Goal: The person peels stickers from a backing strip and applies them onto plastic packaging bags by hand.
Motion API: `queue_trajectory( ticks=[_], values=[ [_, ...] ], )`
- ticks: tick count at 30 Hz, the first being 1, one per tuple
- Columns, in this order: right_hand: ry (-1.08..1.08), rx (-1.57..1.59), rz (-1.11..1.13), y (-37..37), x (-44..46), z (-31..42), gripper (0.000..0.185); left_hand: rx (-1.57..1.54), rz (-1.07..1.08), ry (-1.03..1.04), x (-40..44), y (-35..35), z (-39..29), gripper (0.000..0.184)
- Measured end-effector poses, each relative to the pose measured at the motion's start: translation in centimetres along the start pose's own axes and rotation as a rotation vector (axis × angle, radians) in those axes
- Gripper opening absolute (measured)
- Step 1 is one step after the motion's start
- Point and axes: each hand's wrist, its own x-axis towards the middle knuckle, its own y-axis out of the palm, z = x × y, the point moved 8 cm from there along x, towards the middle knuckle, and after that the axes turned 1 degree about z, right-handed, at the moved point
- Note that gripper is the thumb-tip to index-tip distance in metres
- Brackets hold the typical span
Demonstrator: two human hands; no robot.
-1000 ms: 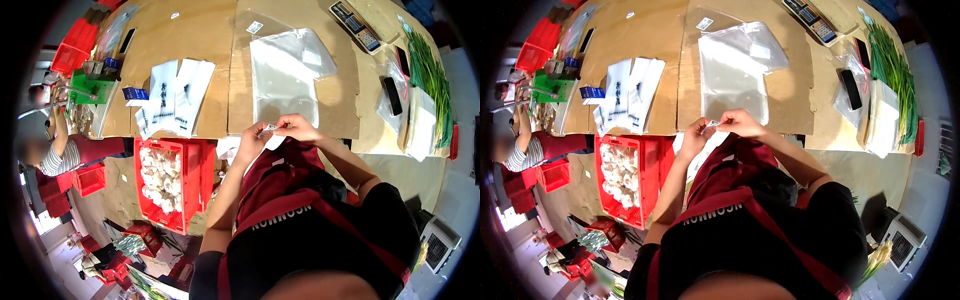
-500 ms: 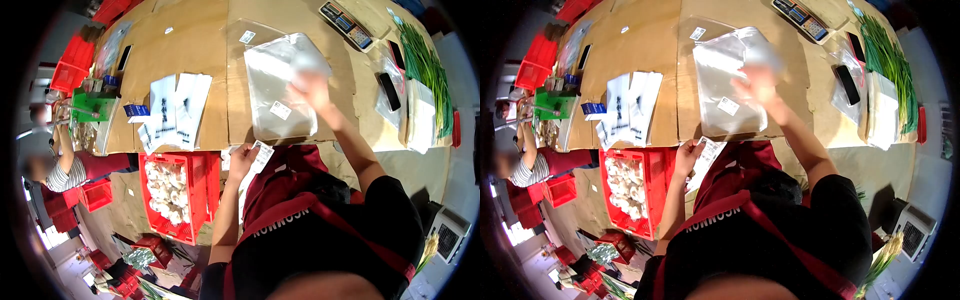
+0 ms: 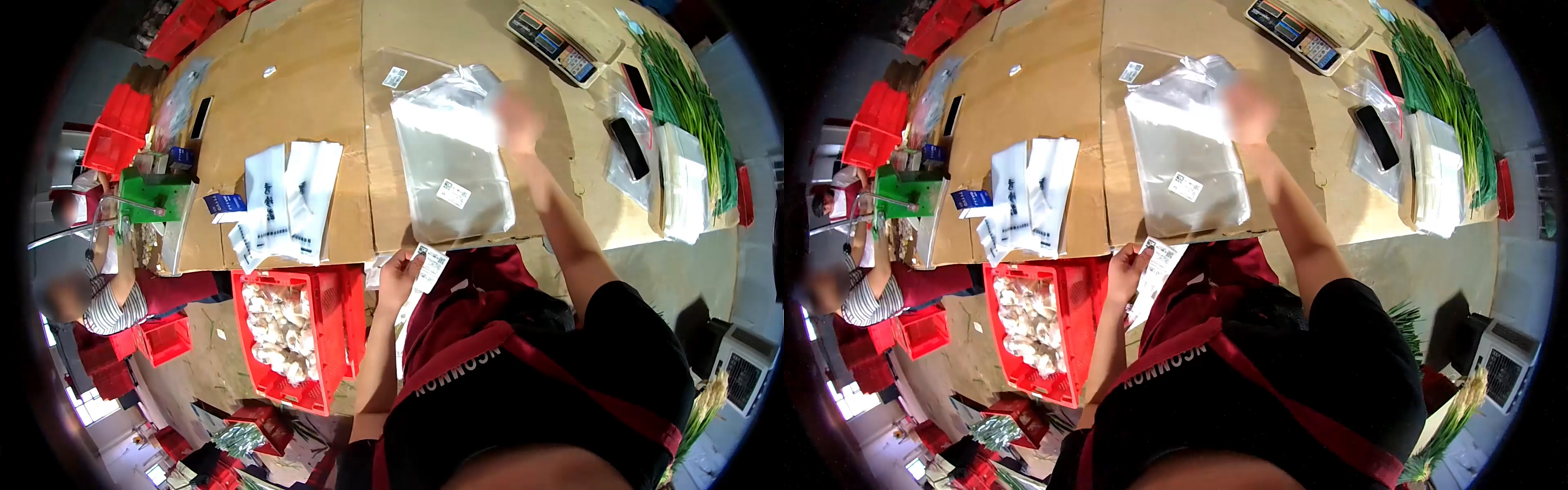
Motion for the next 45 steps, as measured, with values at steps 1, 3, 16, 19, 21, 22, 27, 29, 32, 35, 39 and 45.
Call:
queue_trajectory(
  ticks=[1,3,16,19,21,22,27,29,32,35,39,45],
  values=[
    [0.000,-0.001,0.005,-0.9,0.1,0.6,0.016,-0.035,0.013,0.016,0.1,0.0,0.5,0.018],
    [0.316,0.635,0.147,-0.6,-0.4,-0.5,0.018,-0.066,0.029,0.048,-0.1,0.3,-0.1,0.018],
    [0.215,0.198,-0.168,-10.1,3.3,0.2,0.029,-0.259,0.049,0.203,0.0,-0.2,-2.6,0.004],
    [0.867,1.027,0.539,-4.1,-1.5,2.1,0.023,-0.210,0.029,0.155,0.4,0.5,-3.4,0.004],
    [0.318,1.022,0.890,-5.2,-4.3,10.0,0.024,-0.156,0.024,0.260,1.0,1.6,-4.8,0.006],
    [0.243,1.117,1.121,-6.2,-6.3,13.5,0.028,-0.157,0.021,0.261,1.3,1.8,-5.1,0.006],
    [0.270,1.300,1.332,-7.8,-10.0,18.1,0.017,0.039,0.061,0.236,1.6,2.2,-5.0,0.008],
    [0.397,1.353,1.465,-7.6,-10.6,18.1,0.019,0.101,0.025,0.225,1.3,1.6,-5.3,0.009],
    [0.461,1.421,1.403,-7.1,-10.6,17.9,0.021,0.030,-0.033,0.112,0.9,0.6,-4.2,0.009],
    [0.380,1.382,1.437,-7.7,-10.3,18.5,0.020,-0.079,0.026,0.132,0.7,1.1,-4.2,0.006],
    [0.364,1.272,1.488,-7.7,-11.6,19.0,0.021,-0.026,0.109,0.183,0.8,1.7,-4.6,0.008],
    [0.410,1.284,1.472,-7.6,-11.8,18.9,0.020,-0.044,0.127,0.170,0.8,1.9,-4.4,0.019]
  ],
)
